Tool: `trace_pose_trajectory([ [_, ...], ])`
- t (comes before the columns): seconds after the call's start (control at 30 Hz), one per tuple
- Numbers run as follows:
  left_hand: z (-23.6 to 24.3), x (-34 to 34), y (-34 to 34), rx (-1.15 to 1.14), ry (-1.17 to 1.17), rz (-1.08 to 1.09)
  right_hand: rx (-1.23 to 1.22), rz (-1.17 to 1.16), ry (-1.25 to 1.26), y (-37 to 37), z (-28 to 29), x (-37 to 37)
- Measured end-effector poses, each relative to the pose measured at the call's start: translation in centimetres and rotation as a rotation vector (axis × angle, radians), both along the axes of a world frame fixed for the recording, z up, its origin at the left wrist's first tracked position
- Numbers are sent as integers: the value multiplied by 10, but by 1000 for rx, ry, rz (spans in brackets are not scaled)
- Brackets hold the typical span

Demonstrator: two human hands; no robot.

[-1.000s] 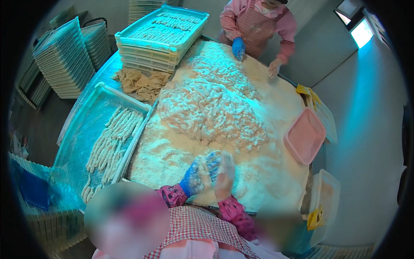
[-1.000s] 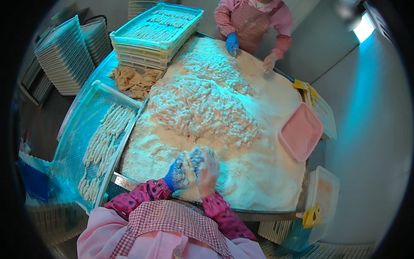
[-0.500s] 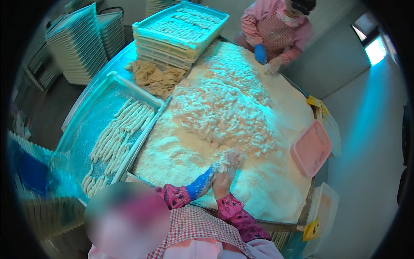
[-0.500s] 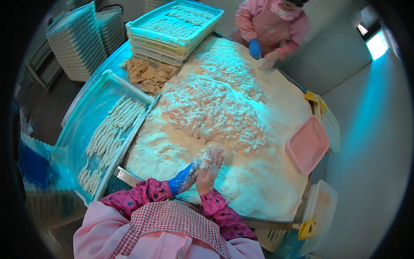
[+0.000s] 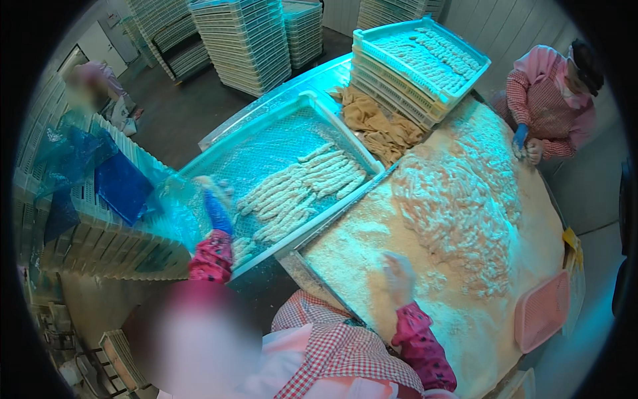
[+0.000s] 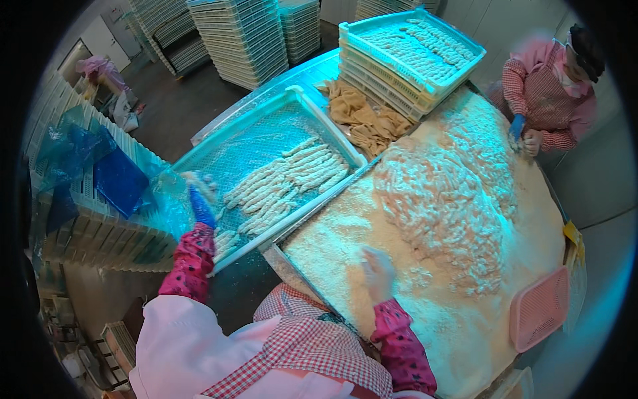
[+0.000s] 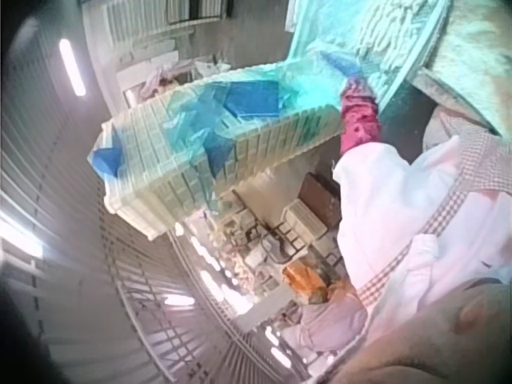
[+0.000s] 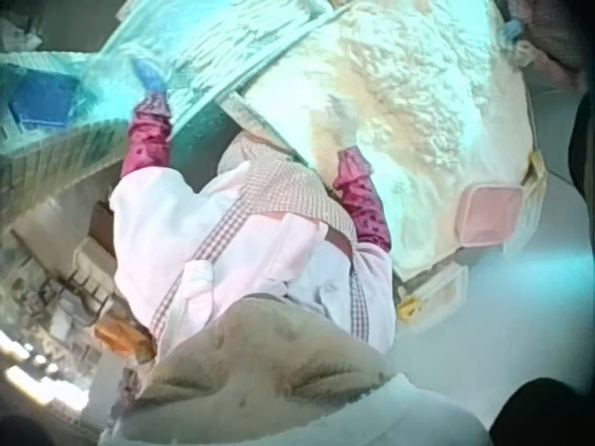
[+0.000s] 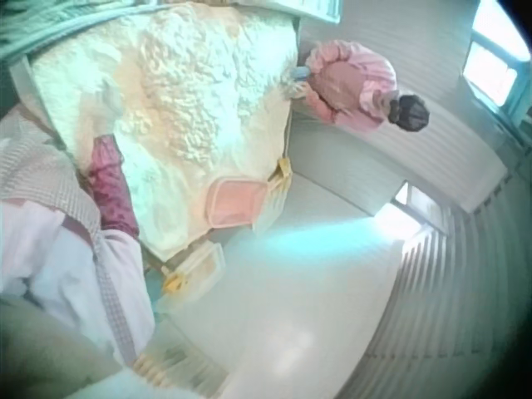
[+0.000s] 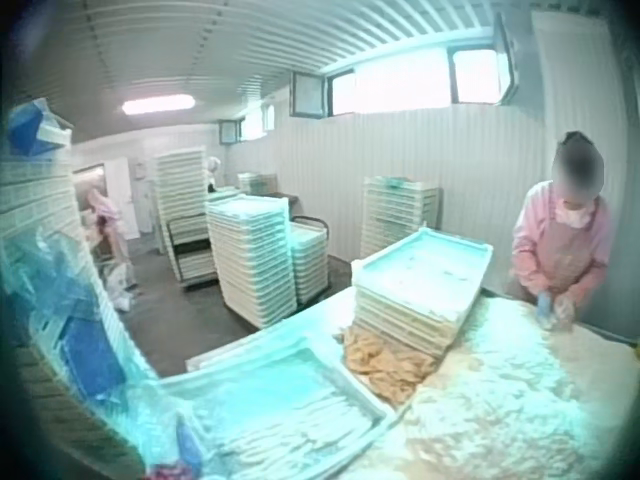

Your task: The person rolls small pieces of dough into long, thin strips on a large, flour-dusted table. They place the finished strips into a white plastic tray. Another person is visible in the background performing similar tasks.

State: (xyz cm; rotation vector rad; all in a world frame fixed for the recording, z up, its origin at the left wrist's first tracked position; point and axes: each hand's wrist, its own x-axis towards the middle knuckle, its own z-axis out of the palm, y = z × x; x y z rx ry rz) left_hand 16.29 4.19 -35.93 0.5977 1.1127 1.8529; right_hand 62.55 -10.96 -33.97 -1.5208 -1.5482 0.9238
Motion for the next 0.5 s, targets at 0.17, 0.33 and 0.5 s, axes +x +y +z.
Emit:
trace_pose_trajectory([
  [0.17,-46,-130,-48,-593,371,-478,260,37,-521,-6,59,15],
  [0.33,83,-25,-66,-974,148,-480,204,180,-637,-15,41,24],
  [0.5,-39,-151,-75,-778,389,-514,-122,-425,310,-63,28,89],
])
